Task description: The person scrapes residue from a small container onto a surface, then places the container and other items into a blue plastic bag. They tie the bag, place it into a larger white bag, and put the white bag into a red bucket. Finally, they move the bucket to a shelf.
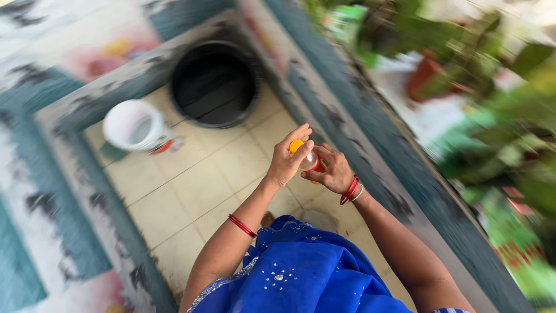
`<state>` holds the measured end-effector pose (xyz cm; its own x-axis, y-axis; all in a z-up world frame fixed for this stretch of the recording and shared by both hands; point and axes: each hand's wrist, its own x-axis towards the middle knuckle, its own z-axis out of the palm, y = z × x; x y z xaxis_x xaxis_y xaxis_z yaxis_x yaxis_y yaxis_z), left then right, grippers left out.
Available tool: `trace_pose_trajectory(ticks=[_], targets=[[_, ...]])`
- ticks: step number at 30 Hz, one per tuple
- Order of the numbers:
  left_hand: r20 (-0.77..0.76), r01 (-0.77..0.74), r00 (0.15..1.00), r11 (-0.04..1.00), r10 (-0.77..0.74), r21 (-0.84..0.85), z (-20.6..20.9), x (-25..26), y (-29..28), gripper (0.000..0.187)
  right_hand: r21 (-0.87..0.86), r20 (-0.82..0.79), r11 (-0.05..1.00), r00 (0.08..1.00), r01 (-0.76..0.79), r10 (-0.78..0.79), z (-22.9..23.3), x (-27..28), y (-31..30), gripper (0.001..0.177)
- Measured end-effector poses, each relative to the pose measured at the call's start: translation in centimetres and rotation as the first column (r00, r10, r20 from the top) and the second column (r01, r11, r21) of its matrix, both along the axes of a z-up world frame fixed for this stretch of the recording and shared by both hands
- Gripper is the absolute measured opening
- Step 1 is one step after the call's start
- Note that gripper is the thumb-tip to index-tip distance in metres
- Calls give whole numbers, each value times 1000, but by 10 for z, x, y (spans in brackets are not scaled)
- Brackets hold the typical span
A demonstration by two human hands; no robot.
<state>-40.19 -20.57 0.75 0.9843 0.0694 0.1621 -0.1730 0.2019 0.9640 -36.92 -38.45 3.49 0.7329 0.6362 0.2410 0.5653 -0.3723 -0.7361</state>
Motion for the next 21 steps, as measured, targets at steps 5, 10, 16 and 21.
trace_pose_trajectory(ticks=[5,10,16,21], targets=[[-53,-154,988,976,147,-156,8,-14,110,73,63,-148,978,967,-199,206,4,14,117,50],[-121,-328,944,913,307,-242,15,-39,185,60,133,-313,914,858,-384,407,0,2,211,61],[-192,-587,809,767,555,-258,11,-74,233,44,2,-98,862,858,-507,505,0,-13,282,66],[-294,-756,648,547,703,-359,5,-87,262,33,-79,-1,851,854,-518,520,-15,-23,332,68]])
